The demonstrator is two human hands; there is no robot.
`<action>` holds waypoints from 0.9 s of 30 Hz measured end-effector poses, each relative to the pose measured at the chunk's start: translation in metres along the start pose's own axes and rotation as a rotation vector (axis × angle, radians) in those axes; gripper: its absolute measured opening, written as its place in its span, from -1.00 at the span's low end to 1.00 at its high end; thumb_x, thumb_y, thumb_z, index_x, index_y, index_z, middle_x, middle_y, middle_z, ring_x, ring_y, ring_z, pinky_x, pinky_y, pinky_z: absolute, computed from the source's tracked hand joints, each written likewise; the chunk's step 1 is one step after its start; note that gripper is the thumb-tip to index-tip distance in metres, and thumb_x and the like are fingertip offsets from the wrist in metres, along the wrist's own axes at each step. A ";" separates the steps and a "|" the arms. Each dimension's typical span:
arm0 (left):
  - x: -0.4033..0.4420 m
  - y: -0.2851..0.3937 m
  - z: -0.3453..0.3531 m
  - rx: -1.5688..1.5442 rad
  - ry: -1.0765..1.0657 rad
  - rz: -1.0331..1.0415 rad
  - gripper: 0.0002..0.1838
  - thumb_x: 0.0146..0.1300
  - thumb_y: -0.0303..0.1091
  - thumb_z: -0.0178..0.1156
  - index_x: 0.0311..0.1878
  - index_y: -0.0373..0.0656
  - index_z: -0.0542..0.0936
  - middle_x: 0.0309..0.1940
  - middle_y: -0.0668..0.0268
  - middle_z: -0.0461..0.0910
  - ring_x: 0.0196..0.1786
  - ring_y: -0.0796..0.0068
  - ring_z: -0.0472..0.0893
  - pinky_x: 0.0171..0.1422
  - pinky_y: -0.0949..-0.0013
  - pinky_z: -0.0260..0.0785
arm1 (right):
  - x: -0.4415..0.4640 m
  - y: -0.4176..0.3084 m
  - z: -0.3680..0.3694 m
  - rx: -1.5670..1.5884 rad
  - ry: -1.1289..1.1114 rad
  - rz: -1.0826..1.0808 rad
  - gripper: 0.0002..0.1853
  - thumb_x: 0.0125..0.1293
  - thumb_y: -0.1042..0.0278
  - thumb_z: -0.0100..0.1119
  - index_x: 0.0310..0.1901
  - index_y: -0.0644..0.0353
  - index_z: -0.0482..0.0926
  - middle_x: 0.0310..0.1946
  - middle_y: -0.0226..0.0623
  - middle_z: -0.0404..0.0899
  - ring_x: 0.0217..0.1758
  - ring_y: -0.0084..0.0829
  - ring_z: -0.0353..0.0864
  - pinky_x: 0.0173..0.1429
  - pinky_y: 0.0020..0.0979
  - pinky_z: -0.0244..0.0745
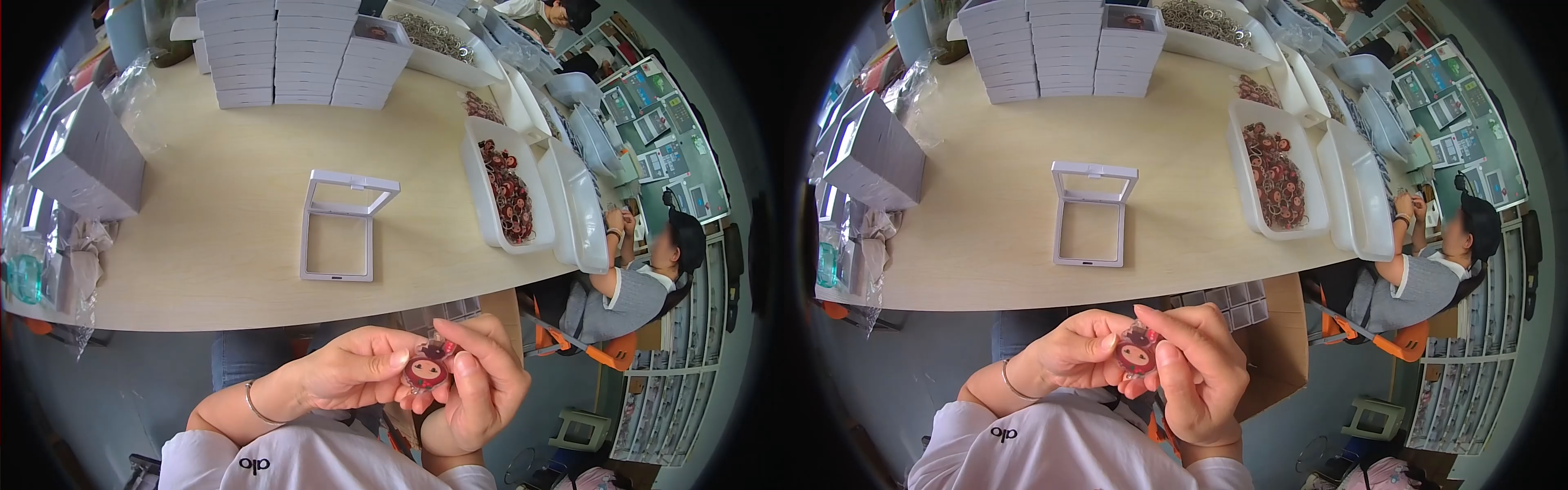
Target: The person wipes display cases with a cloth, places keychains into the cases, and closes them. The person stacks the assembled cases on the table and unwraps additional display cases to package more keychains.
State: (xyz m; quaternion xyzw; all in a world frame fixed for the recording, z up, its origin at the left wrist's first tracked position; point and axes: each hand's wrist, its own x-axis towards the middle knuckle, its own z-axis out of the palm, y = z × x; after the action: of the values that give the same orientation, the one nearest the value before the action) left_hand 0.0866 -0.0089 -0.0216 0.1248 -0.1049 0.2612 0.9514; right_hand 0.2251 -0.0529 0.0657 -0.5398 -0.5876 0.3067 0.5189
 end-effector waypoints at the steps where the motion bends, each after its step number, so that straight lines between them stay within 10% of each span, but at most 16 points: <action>1: 0.001 0.001 0.002 0.027 0.004 0.016 -0.55 0.45 -0.21 0.07 0.23 -0.38 0.40 -0.02 0.16 0.55 -0.07 0.45 0.53 0.09 0.37 0.41 | 0.000 -0.001 0.002 0.019 0.019 0.008 -0.73 0.27 0.51 0.07 -0.06 0.36 0.67 -0.21 -0.21 0.53 -0.23 -0.47 0.50 -0.15 -0.47 0.46; 8: -0.002 0.001 0.016 1.503 0.356 0.710 -0.51 0.04 -0.37 0.47 0.06 -0.28 0.60 -0.24 0.21 0.60 -0.28 0.48 0.60 -0.20 0.45 0.47 | -0.005 0.017 -0.002 0.097 0.040 -0.179 -0.76 0.26 0.44 0.26 -0.07 0.34 0.67 -0.10 -0.14 0.49 -0.13 -0.41 0.53 -0.08 -0.49 0.51; 21: -0.001 0.000 0.019 1.547 0.381 0.813 -0.36 -0.21 -0.33 0.62 -0.01 -0.41 0.62 -0.33 0.20 0.62 -0.33 0.47 0.58 -0.28 0.48 0.41 | -0.008 0.027 0.002 0.534 0.111 0.018 -0.70 0.06 0.45 0.48 -0.19 0.39 0.66 -0.16 -0.16 0.51 -0.18 -0.46 0.56 -0.10 -0.54 0.52; 27: 0.001 0.003 0.015 1.462 0.324 0.654 -0.47 0.01 -0.34 0.50 0.05 -0.37 0.61 -0.22 0.17 0.56 -0.25 0.45 0.57 -0.21 0.46 0.43 | -0.007 0.027 0.005 0.396 0.116 -0.049 -0.73 0.05 0.51 0.47 -0.18 0.35 0.67 -0.17 -0.16 0.51 -0.22 -0.45 0.58 -0.15 -0.52 0.55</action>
State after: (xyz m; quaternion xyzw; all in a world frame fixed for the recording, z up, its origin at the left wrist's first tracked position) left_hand 0.0837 -0.0101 -0.0063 0.6377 0.1997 0.5427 0.5088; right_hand 0.2287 -0.0526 0.0372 -0.4295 -0.4979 0.3720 0.6552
